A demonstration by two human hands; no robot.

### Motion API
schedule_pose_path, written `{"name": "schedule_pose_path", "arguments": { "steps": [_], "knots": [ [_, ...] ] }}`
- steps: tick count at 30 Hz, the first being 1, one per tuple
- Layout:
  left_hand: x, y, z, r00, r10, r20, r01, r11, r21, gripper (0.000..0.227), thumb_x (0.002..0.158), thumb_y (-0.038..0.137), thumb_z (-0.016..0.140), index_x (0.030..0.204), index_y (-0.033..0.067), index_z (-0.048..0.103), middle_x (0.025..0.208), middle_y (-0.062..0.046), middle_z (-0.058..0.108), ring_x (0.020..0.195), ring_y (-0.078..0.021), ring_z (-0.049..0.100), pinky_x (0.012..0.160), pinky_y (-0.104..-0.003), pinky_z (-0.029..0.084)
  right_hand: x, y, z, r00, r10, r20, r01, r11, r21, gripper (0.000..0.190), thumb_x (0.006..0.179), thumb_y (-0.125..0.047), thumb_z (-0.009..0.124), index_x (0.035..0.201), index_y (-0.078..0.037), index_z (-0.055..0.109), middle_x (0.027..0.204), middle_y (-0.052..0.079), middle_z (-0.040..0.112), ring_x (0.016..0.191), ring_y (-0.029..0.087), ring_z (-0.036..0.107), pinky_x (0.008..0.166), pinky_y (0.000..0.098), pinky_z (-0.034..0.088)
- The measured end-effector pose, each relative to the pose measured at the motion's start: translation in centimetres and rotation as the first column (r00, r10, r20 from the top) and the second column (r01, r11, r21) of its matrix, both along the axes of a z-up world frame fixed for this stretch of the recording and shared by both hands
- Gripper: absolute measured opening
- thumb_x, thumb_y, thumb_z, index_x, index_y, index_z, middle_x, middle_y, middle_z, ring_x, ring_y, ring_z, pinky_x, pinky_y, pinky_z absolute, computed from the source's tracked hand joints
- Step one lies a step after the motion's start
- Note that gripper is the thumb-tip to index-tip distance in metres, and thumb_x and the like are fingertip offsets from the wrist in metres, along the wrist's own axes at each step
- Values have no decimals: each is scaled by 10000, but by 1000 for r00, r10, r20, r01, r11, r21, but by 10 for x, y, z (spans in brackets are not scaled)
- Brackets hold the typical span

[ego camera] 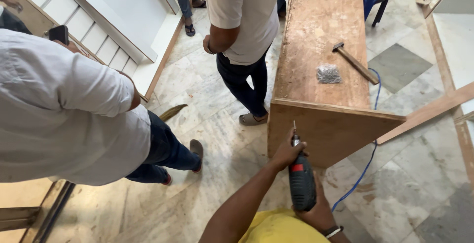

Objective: The person uses a power drill to create holes in wooden boards while holding them together by hand on a workbench.

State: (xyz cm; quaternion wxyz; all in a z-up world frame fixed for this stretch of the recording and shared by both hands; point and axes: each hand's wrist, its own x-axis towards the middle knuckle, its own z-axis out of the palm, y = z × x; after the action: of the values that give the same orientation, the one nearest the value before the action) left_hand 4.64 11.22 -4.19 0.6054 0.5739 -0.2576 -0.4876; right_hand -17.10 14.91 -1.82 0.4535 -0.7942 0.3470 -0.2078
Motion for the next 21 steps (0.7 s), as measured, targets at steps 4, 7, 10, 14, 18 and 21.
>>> {"name": "schedule_pose_path", "arguments": {
  "steps": [4,7,10,14,18,21],
  "knots": [
    [11,2,-10,999,-37,-35,40,997,69,945,927,196,662,1654,154,60,1073,-151,633,787,-224,724,697,-368,600,9,9,6,995,-53,-79,58,997,59,1279,537,-239,903,1587,-145,179,1461,199,510,1224,330,632,976,409,525],
    [13,1,-42,997,-70,-35,70,998,-3,948,941,213,653,1686,141,70,1054,-190,636,777,-220,718,691,-372,599,14,18,6,990,-79,-119,91,991,102,1279,540,-245,895,1588,-150,169,1451,196,519,1206,322,647,971,413,536],
    [16,-1,-67,973,-162,163,135,977,164,719,1077,330,694,1618,-5,360,1040,-206,780,822,-179,772,751,-308,595,22,22,5,988,-82,-128,92,993,78,1279,541,-250,909,1577,-137,168,1429,215,525,1215,335,634,983,420,528],
    [14,4,-48,971,-74,227,77,997,-1,898,968,194,695,1665,118,134,1093,-169,638,816,-232,712,703,-382,599,19,36,10,995,-80,-61,79,997,-8,1258,571,-246,906,1585,-108,174,1438,251,510,1247,358,610,994,432,516],
    [11,7,-16,995,-88,-41,88,996,1,890,923,157,651,1649,130,138,992,-135,602,728,-208,687,625,-377,606,22,39,21,986,-107,-125,117,990,75,1282,560,-258,907,1588,-133,151,1435,220,520,1224,332,628,987,415,529],
    [12,9,-13,995,-91,-39,91,996,-19,800,946,156,661,1608,67,222,1015,-125,596,742,-202,694,636,-371,609,22,40,24,992,-102,-73,106,993,55,1263,570,-240,903,1587,-134,161,1448,228,510,1238,337,622,984,419,526]
  ]
}}
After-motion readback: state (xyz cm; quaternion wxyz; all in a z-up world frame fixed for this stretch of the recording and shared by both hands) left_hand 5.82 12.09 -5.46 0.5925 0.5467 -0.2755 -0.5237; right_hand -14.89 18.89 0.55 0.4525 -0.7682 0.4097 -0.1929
